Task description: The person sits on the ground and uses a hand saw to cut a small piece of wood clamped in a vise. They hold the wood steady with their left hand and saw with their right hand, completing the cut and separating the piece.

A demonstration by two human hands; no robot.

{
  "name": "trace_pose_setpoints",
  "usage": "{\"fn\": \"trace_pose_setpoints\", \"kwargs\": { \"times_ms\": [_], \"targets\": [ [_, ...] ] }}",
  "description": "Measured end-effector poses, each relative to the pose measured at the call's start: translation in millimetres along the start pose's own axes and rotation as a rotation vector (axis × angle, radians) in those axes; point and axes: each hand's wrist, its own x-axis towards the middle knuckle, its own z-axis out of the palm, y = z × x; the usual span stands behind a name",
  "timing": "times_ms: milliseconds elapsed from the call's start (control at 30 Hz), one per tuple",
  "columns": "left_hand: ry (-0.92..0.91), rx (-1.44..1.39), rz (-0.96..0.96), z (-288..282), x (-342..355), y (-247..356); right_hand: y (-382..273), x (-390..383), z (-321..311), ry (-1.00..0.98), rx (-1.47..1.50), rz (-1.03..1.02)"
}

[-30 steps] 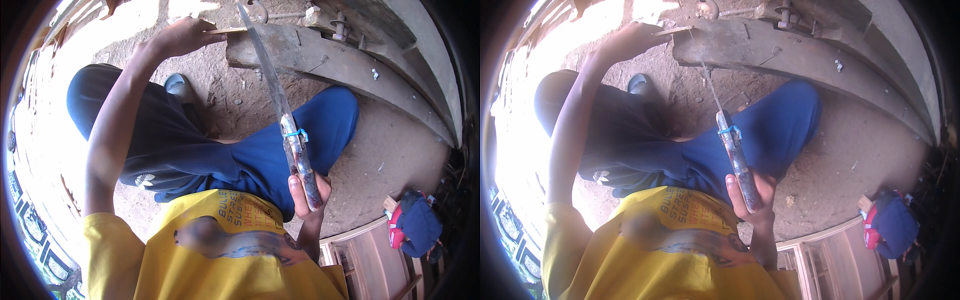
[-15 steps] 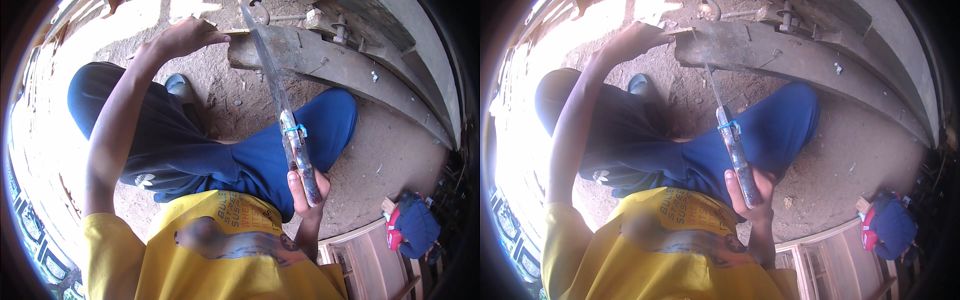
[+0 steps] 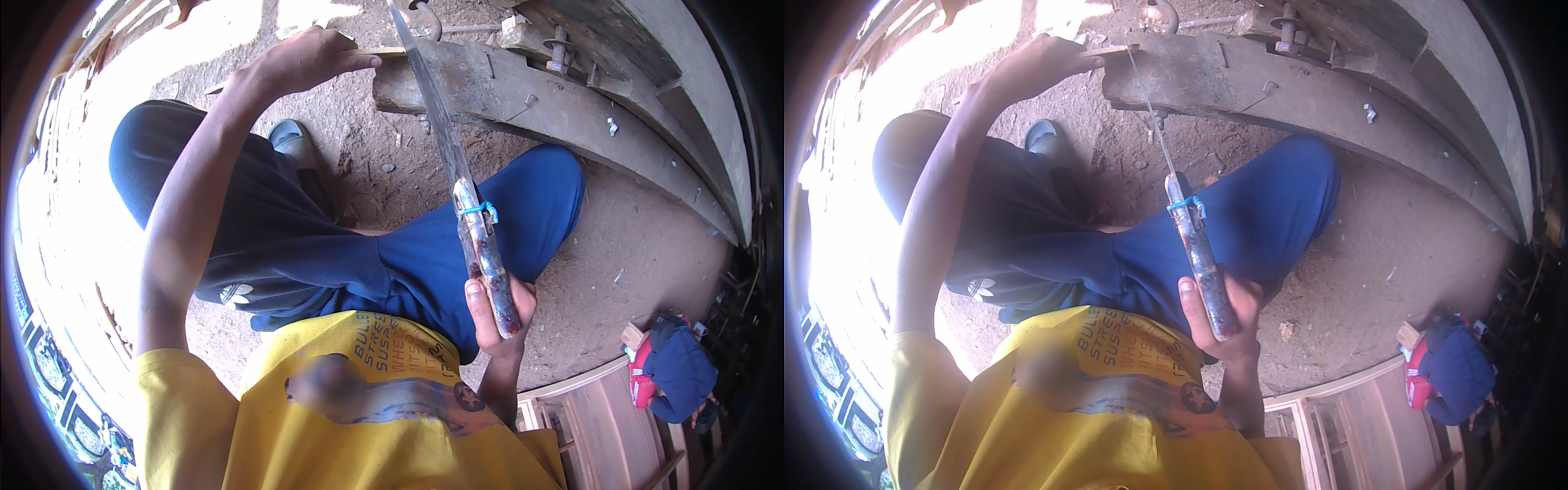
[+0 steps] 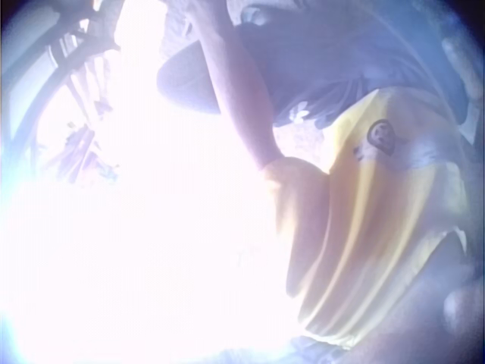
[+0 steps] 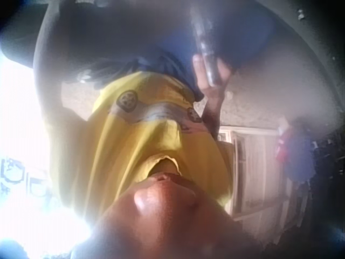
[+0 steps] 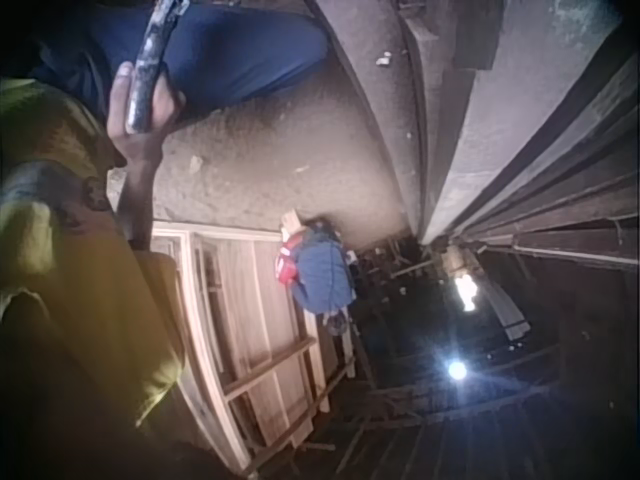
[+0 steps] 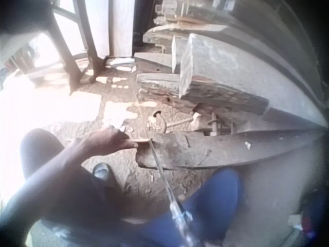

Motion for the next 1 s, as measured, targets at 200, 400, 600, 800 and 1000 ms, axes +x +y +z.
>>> {"fn": "trace_pose_setpoints", "kwargs": {
  "times_ms": [200, 400, 600, 800, 1000],
  "targets": [
    [0.234, 0.023, 0.154, 10, 0, -6, -1, -1, 3, 0.019, -0.015, 0.003],
    [0.419, 0.137, 0.159, 12, -4, 8, 5, 0, 10, 0.037, -0.017, 0.031],
    [0.36, 0.117, 0.07, 27, -3, -1, 11, -2, 14, 0.033, 0.008, 0.055],
    [0.224, 0.072, 0.04, 29, -11, 1, 14, -12, 14, 0.027, -0.014, 0.041],
    [0.115, 0.065, -0.005, 25, -10, 4, 19, -20, 16, 0.017, 0.047, 0.065]
  ]
}}
